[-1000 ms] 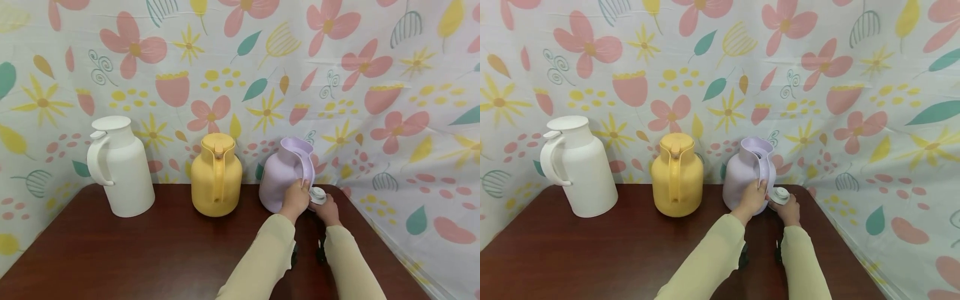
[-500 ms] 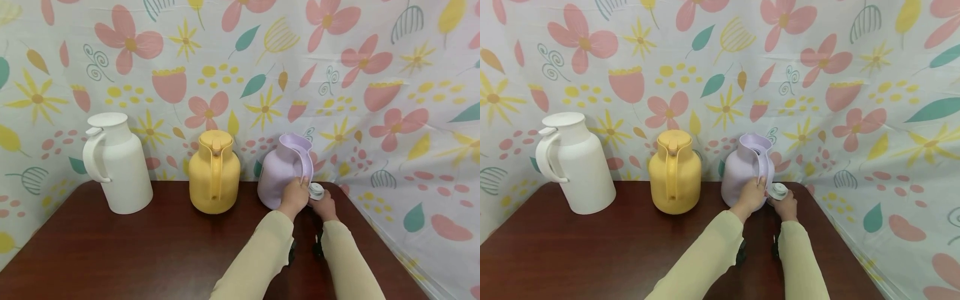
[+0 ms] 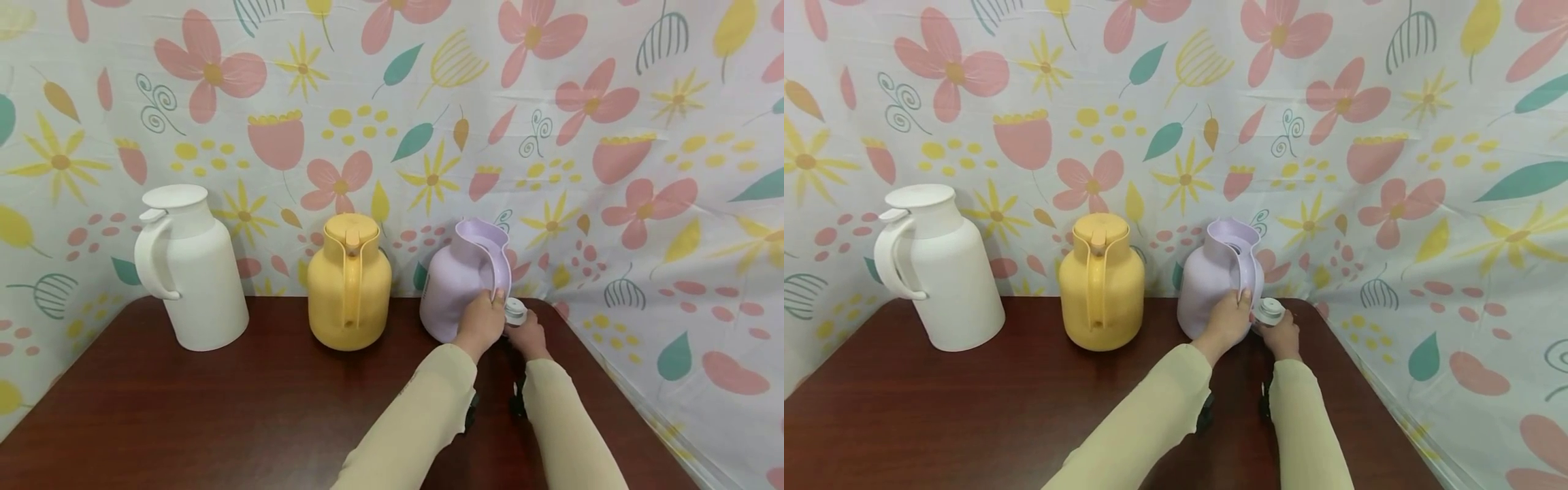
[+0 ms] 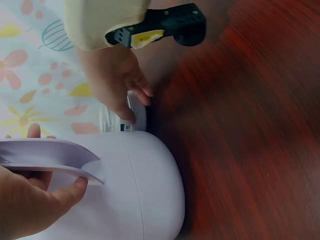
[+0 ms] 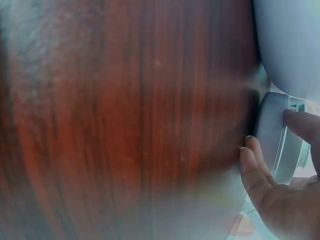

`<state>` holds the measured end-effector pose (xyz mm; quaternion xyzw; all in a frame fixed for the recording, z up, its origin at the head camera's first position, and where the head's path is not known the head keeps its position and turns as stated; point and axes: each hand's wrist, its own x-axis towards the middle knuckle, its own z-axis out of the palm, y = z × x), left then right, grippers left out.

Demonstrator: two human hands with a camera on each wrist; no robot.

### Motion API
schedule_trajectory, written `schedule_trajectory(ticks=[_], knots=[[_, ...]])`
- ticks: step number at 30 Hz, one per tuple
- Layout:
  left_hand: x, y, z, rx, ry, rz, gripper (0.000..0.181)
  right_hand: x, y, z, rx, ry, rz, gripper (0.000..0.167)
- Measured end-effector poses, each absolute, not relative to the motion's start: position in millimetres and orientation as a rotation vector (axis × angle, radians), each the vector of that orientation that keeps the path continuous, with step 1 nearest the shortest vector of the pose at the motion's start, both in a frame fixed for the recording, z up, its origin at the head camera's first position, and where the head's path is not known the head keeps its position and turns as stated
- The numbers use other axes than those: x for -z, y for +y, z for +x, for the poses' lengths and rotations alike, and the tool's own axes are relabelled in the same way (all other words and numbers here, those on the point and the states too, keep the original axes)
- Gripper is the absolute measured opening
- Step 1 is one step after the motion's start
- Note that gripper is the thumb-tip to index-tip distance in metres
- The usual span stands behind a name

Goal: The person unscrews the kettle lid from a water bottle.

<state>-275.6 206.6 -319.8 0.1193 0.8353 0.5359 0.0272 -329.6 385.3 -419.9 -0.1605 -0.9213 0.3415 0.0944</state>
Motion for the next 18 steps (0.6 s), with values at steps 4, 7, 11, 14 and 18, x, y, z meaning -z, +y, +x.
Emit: schedule_trajectory(ticks=[4,7,11,14,18], knots=[[320,204,-275,-1.615,2.584,0.385,0.041,420,386,-331,-1.009,-2.729,-0.488,0.087],[319,198,-275,-1.606,2.571,0.402,0.041,419,384,-331,-1.0,-2.746,-0.478,0.089],[318,188,-273,-1.59,2.555,0.435,0.043,417,385,-329,-1.049,-2.766,-0.472,0.091],[316,179,-271,-1.548,2.555,0.47,0.044,416,392,-323,-1.151,-2.767,-0.467,0.089],[315,166,-269,-1.489,2.554,0.554,0.046,413,405,-313,-1.292,-2.764,-0.467,0.084]])
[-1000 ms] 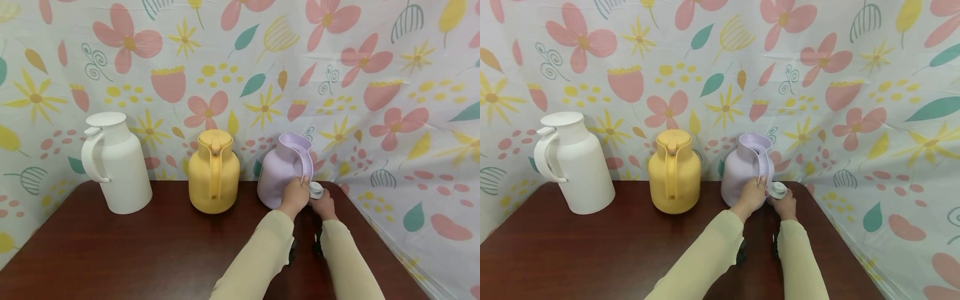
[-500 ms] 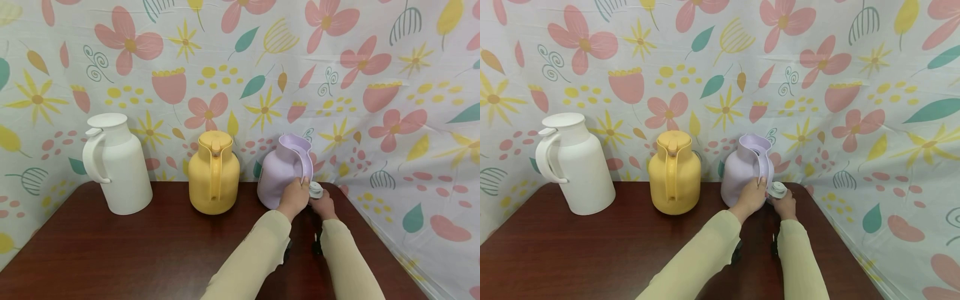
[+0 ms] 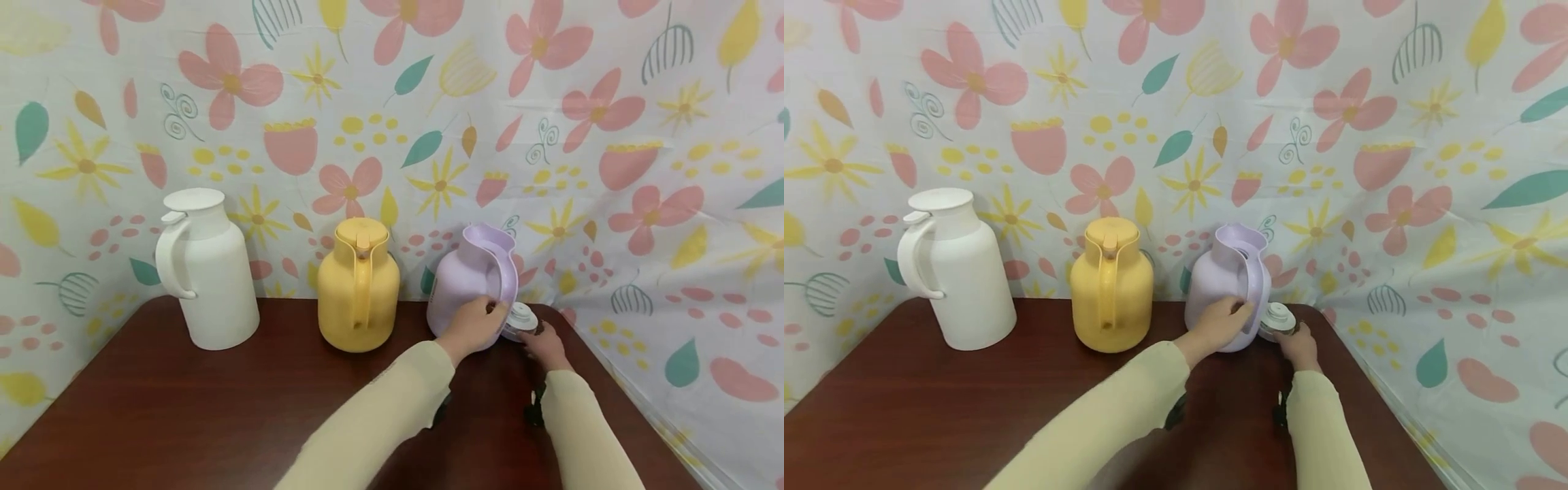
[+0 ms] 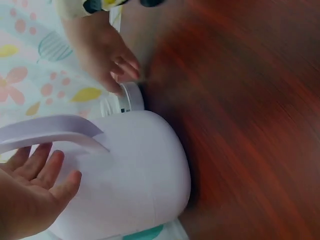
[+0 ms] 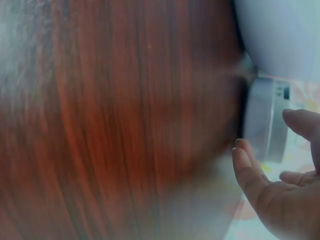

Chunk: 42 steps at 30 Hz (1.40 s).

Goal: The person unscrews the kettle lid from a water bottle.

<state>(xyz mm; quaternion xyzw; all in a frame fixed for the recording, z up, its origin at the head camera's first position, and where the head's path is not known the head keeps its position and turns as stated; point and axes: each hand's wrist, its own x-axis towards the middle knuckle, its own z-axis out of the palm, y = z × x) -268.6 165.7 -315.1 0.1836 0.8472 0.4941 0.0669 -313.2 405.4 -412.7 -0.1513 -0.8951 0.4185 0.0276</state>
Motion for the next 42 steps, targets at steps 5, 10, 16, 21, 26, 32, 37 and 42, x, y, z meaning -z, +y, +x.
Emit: schedule_trajectory(ticks=[5,10,16,21,26,32,37,42], knots=[[319,134,-265,-1.436,2.528,0.73,0.043,394,414,-299,-1.324,-2.749,-0.487,0.074],[325,88,-251,-1.297,2.505,0.849,0.031,368,414,-287,-1.318,-2.683,-0.398,0.062],[330,47,-221,-1.28,2.386,0.864,0.019,343,396,-258,-1.31,-2.585,-0.177,0.055],[320,2,-194,-1.372,2.24,0.942,0.02,322,365,-231,-1.263,-2.462,-0.015,0.042],[302,-55,-179,-1.517,2.3,1.074,0.022,298,327,-210,-1.165,-2.342,0.122,0.032],[280,-113,-187,-1.707,2.526,1.105,0.037,269,285,-200,-1.145,-2.273,0.181,0.062],[265,-144,-216,-1.85,2.599,1.038,0.057,251,262,-213,-1.15,-2.334,0.326,0.074],[257,-156,-248,-1.874,2.597,0.936,0.066,240,249,-239,-1.114,-2.483,0.47,0.083]])
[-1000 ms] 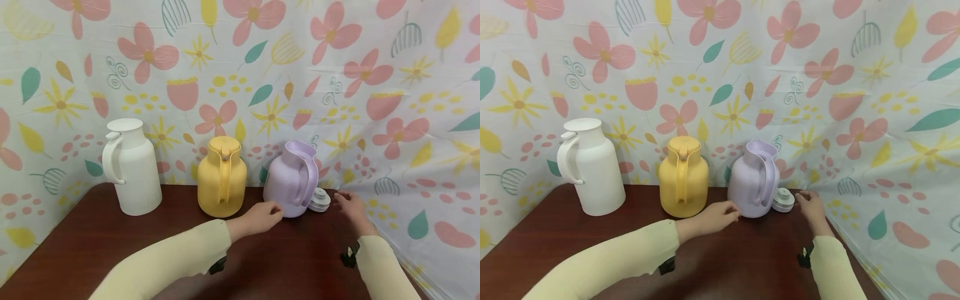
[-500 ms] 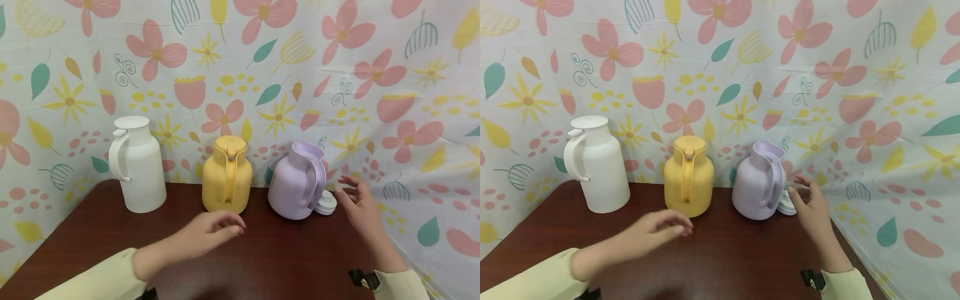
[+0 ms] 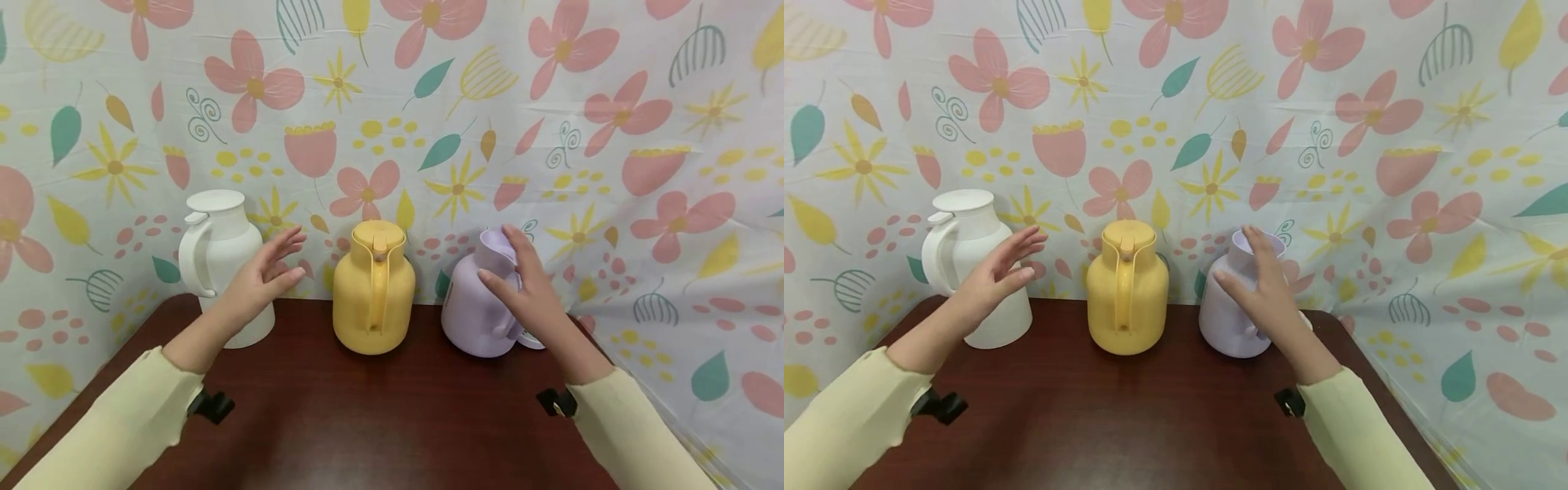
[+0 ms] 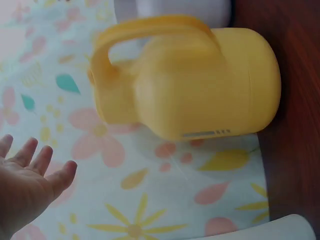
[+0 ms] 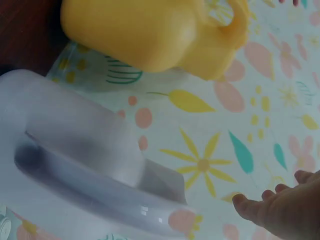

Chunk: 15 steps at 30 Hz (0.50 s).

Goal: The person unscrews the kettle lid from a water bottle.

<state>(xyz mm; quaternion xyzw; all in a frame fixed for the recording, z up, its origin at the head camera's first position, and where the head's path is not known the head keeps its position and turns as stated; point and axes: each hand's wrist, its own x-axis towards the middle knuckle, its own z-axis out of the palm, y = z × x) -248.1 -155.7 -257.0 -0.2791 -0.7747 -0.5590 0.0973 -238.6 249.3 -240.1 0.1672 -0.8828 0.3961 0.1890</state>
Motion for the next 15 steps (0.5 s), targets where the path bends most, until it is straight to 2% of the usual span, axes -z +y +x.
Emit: schedule_trajectory(ticks=[15], knots=[[266,-148,-311,1.635,-2.586,-0.681,0.081,244,217,-296,-1.027,-2.756,0.549,0.087]])
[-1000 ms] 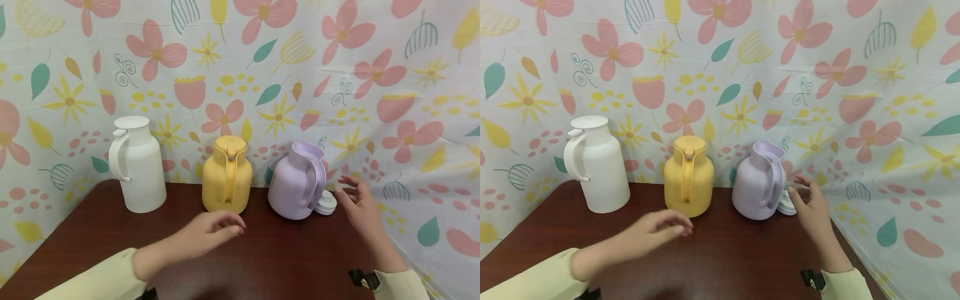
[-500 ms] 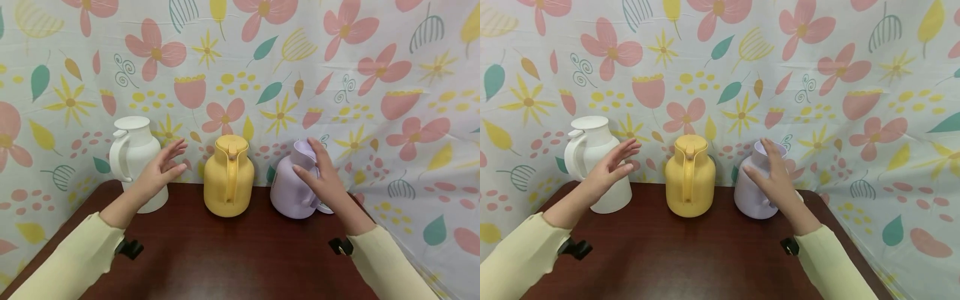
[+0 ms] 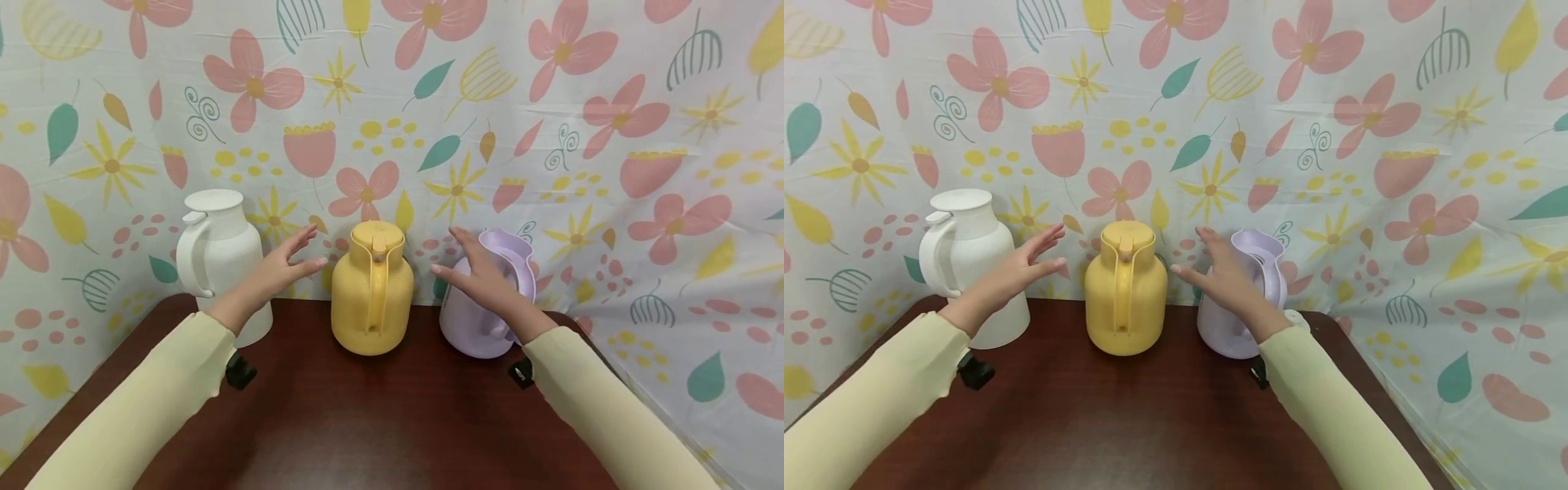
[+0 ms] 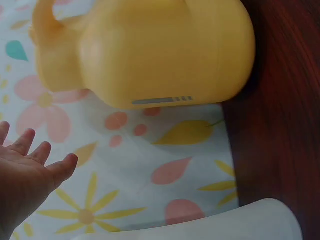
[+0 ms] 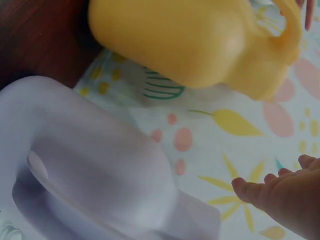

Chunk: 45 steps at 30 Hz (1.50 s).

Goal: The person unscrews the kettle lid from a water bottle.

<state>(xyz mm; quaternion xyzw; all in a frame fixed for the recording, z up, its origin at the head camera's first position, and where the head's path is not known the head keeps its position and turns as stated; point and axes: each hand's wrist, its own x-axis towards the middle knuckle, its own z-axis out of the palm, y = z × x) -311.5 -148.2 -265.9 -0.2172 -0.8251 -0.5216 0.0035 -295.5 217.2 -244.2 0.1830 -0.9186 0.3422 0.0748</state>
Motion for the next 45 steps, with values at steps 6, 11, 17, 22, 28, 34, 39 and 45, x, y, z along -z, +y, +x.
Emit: schedule_trajectory(ticks=[6,11,17,22,28,34,39,45], knots=[[280,-133,-331,1.654,-2.67,-0.619,0.085,255,208,-315,-1.068,-2.84,0.51,0.093],[293,-124,-342,1.637,-2.746,-0.576,0.091,265,200,-327,-1.21,-2.868,0.474,0.102],[305,-113,-353,1.675,-2.772,-0.532,0.096,283,189,-344,-1.337,-2.884,0.477,0.101],[309,-102,-359,1.713,-2.771,-0.52,0.097,294,179,-351,-1.453,-2.894,0.437,0.096],[313,-93,-369,1.722,-2.75,-0.528,0.096,305,163,-361,-1.613,-2.842,0.469,0.09],[319,-88,-378,1.764,-2.744,-0.542,0.097,314,149,-374,-1.693,-2.739,0.562,0.086],[319,-85,-380,1.789,-2.723,-0.527,0.092,315,144,-378,-1.667,-2.725,0.539,0.088],[325,-78,-381,1.902,-2.628,-0.547,0.093,328,142,-379,-1.633,-2.649,0.477,0.084]])
